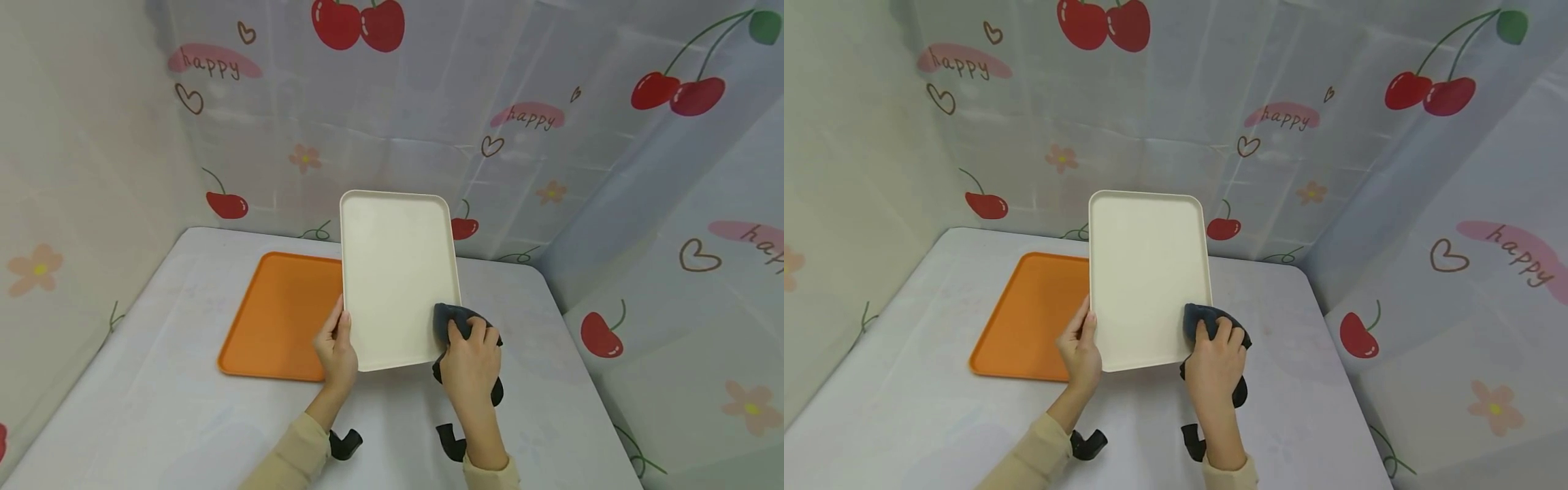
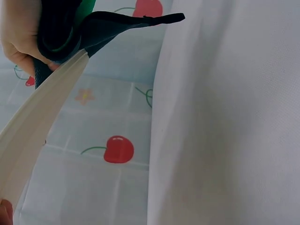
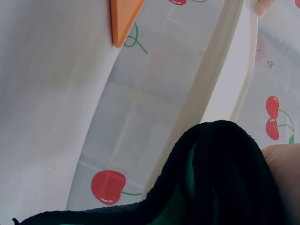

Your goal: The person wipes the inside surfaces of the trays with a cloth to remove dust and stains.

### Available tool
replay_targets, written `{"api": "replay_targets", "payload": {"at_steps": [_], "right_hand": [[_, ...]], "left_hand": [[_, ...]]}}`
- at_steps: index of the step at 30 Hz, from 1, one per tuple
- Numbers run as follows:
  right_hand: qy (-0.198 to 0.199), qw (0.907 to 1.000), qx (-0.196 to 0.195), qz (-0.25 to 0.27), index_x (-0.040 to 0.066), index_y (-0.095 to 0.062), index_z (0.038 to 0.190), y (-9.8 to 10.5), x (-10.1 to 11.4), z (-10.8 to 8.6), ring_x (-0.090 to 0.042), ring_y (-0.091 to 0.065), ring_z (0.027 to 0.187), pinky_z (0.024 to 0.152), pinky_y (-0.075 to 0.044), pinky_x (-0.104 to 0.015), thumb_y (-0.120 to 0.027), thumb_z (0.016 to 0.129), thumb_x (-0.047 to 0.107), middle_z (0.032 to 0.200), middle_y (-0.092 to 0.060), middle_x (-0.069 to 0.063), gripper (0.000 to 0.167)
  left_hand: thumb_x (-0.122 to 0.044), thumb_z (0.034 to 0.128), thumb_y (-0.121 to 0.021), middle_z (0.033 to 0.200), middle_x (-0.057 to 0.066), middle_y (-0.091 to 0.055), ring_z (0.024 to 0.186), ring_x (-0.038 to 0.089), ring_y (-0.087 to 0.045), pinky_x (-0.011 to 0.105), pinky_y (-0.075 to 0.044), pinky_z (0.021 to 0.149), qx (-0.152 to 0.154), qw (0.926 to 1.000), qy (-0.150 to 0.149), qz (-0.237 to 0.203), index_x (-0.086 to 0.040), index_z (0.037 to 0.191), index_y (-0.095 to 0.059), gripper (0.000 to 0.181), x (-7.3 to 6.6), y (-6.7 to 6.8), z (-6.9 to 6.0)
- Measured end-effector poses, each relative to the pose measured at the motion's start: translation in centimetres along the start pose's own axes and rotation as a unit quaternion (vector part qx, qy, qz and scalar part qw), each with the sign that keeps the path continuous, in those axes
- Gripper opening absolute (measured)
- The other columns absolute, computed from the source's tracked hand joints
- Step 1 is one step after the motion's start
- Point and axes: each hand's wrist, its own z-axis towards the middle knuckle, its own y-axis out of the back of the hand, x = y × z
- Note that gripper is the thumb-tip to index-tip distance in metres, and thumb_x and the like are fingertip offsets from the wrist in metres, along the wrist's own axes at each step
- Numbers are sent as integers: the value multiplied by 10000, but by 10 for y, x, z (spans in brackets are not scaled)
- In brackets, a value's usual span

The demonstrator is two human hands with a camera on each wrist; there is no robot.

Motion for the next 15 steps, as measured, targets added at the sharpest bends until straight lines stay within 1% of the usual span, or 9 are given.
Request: {"api": "replay_targets", "payload": {"at_steps": [7, 12, 15], "right_hand": [[92, 9999, -79, -92, 57, -765, 1049, -1, 6, -3, -389, -498, 833, 552, -430, -433, -768, 731, 9, 1052, -594, -254, 322], [171, 9998, -76, -5, 51, -764, 1044, 0, 14, -7, -375, -496, 824, 547, -424, -418, -785, 713, 12, 1034, -597, -249, 334], [232, 9996, -78, 108, 42, -763, 1039, 1, 20, -9, -362, -494, 827, 548, -416, -406, -783, 703, 3, 1019, -597, -241, 339]], "left_hand": [[-14, 1004, -489, 1359, 269, -531, 1272, 159, -523, 145, -440, 979, -86, 9999, 76, 1, 121, 1321, -525, 346, -1, -1, 0], [-35, 1008, -491, 1363, 253, -536, 1243, 67, -532, 152, -446, 976, -75, 9999, 115, -2, 113, 1329, -520, 355, -2, -2, -1], [-41, 1008, -493, 1362, 248, -538, 1240, 65, -534, 151, -449, 972, -75, 9999, 117, 5, 111, 1331, -520, 358, -1, -2, -1]]}}
